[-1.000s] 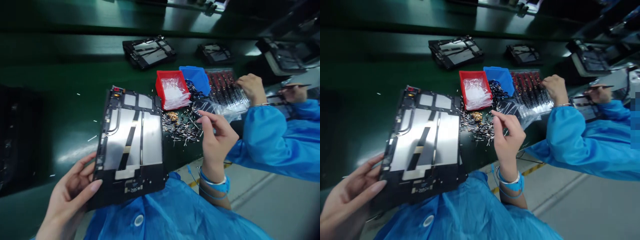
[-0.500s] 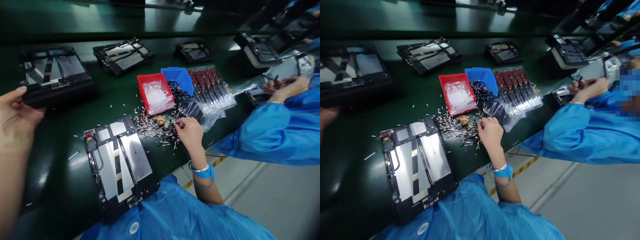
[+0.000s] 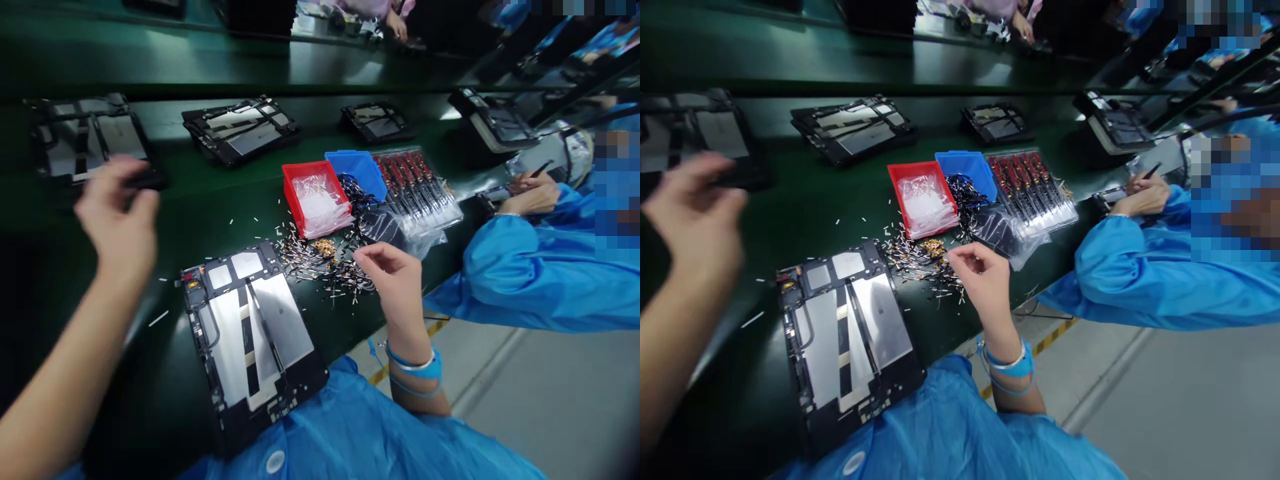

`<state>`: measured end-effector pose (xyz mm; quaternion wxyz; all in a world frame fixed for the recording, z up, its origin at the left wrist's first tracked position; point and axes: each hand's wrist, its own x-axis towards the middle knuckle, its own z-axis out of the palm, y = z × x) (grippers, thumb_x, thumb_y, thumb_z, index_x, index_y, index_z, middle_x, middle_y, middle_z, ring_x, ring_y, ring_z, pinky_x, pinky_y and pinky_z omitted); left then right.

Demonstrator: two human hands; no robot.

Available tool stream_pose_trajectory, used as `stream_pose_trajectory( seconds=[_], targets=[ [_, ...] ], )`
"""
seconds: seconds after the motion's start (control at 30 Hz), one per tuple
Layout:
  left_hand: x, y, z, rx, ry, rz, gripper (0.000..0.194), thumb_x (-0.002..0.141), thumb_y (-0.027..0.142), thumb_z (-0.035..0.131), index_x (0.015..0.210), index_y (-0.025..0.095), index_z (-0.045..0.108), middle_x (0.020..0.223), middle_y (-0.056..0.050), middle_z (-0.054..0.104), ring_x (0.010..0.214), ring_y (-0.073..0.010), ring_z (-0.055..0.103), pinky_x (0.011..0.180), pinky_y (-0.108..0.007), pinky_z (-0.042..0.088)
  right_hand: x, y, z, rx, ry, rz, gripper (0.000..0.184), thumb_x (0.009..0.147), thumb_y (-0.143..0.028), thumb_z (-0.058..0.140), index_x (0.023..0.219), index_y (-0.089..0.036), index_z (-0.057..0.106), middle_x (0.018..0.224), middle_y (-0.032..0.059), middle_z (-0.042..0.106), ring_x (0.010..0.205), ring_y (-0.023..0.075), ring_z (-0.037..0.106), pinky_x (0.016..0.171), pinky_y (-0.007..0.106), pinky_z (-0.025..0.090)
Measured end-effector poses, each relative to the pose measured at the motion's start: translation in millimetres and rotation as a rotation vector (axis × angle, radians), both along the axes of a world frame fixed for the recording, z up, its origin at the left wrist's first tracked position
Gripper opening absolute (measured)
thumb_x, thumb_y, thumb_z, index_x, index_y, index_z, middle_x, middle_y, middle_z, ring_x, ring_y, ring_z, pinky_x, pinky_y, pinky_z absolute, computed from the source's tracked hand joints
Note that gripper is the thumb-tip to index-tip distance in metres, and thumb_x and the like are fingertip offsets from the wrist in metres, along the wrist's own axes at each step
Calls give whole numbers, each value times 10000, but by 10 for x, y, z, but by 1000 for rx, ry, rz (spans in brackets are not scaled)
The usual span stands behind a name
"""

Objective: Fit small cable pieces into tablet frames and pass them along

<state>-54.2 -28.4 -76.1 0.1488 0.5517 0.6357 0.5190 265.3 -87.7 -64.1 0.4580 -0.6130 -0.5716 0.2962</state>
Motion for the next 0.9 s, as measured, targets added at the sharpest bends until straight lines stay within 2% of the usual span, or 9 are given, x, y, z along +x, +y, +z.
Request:
stream_pose_trajectory(
  seconds=[0.03,0.07,0.1,0.2,0.3,0.4,0.5,0.7,0.9],
  targets=[
    [200,-162,25,-22,-29,-94,374,801,260,577,1134,95,618,1267,-109,608,1209,-245,530,1072,-417,382,-111,-8,17,-27,125,49,83,714,-281,684,675,-207,686,616,-26,621,554,102,499,538,250,391],
    [393,-324,51,-155,-150,-324,307,842,263,568,1102,123,650,1225,-91,644,1192,-225,551,1081,-399,371,-226,-7,25,-53,228,105,75,698,-277,692,665,-210,683,615,-28,631,558,100,513,544,248,407],
    [566,-477,73,-244,-187,-472,269,861,297,563,1056,155,682,1138,-71,693,1109,-215,613,1015,-381,440,-340,1,25,-74,307,162,66,686,-269,695,657,-211,680,609,-32,634,553,97,520,548,248,419],
    [895,-795,90,-426,-440,-692,262,859,338,557,1002,153,676,890,-71,750,837,-195,711,772,-318,555,-626,32,-8,-86,388,276,59,692,-256,688,658,-210,673,605,-38,640,532,89,525,540,244,435],
    [940,-887,64,-577,-745,-702,221,820,334,601,901,133,644,722,-77,733,637,-177,701,574,-249,523,-801,19,-62,53,208,225,19,732,-226,691,733,-208,683,636,-32,653,551,99,541,529,246,431],
    [873,-862,53,-585,-813,-651,176,792,308,632,792,133,644,658,-64,712,561,-148,672,485,-198,467,-884,-35,-99,388,-134,159,59,777,-156,684,808,-206,683,673,-14,670,610,119,570,580,268,461],
    [834,-830,44,-549,-821,-624,150,795,270,613,763,129,655,610,-47,690,553,-138,663,472,-179,467,-913,-74,-101,634,-346,277,96,816,-97,645,790,-181,685,742,42,713,709,148,626,667,299,509],
    [836,-809,15,-464,-794,-587,123,775,175,607,855,133,690,672,-26,699,605,-123,665,508,-171,509,-894,-5,-48,693,-480,354,104,810,-78,635,832,-159,695,776,69,739,715,162,644,647,304,545],
    [771,-758,73,-490,-914,-613,200,738,179,644,925,124,687,751,-47,728,671,-164,708,494,-192,535,-860,106,4,714,-539,371,125,834,-109,599,837,-182,700,774,45,750,705,155,660,649,303,554]
  ],
)
